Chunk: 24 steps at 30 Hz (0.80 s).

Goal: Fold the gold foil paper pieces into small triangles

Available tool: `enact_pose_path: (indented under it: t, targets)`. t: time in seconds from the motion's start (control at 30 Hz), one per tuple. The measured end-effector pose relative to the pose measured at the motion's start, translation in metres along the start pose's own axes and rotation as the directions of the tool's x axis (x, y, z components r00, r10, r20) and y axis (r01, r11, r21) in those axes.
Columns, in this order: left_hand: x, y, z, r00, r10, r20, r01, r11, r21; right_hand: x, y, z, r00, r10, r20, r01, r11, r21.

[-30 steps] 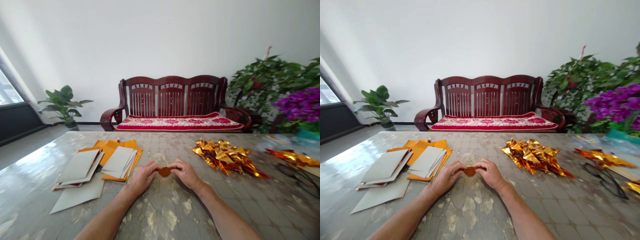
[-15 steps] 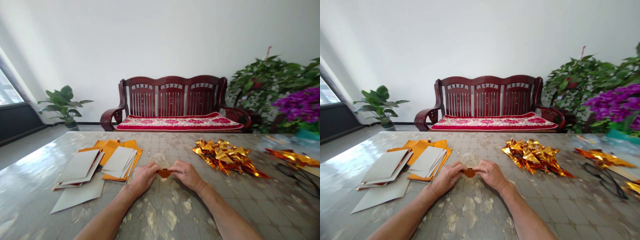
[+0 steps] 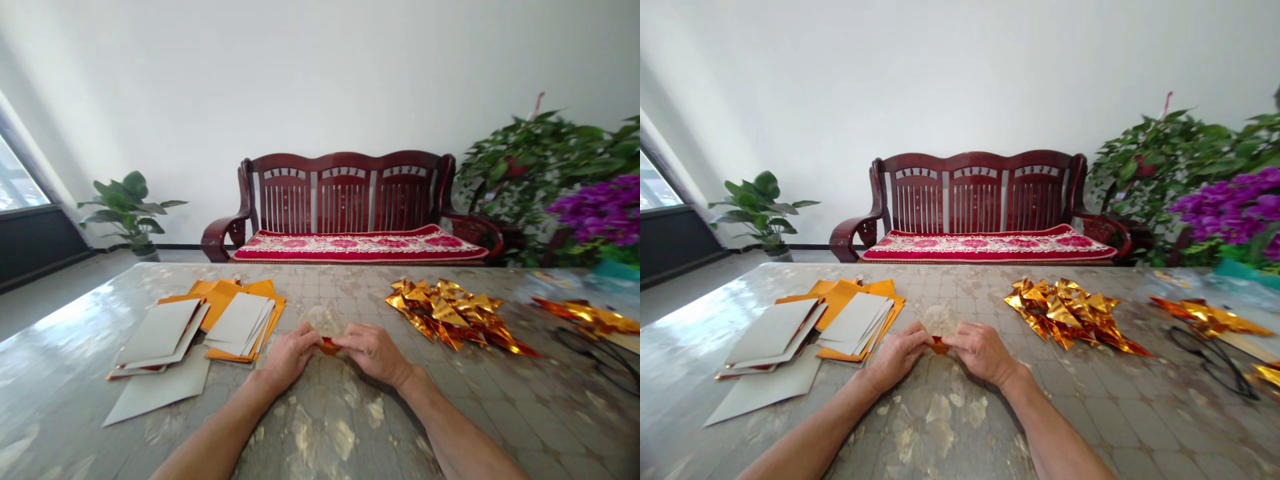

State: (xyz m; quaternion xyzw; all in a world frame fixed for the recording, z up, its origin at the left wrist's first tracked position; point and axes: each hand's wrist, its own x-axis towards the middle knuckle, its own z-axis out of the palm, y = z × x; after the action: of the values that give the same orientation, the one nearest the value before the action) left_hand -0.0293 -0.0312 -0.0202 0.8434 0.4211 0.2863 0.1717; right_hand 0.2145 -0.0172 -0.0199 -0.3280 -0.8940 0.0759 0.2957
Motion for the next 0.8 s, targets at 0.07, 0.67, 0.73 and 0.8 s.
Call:
enact_pose_path:
  t: [0.07,0.67,0.73,0.8]
  targets:
    - [0.0,-0.001,0.001,0.999,0.001,-0.043,-0.001,1.0,-0.005,0.001,-0.004,-0.002,1.0,-0.009,0.027,0.009,1.0,0.003]
    - [0.002,-0.011,0.011,0.995,0.052,-0.09,-0.049,0.998,0.03,-0.003,0.004,0.002,0.998,0.061,-0.029,-0.059,0.995,0.077]
    - [0.002,-0.011,0.012,0.996,0.05,-0.068,-0.049,0.999,0.022,-0.003,0.005,0.003,0.997,0.057,-0.046,-0.053,0.995,0.087]
    - [0.002,-0.01,0.013,0.998,0.05,-0.047,-0.05,0.999,0.002,-0.003,0.007,0.005,0.997,0.046,-0.066,-0.039,0.993,0.11]
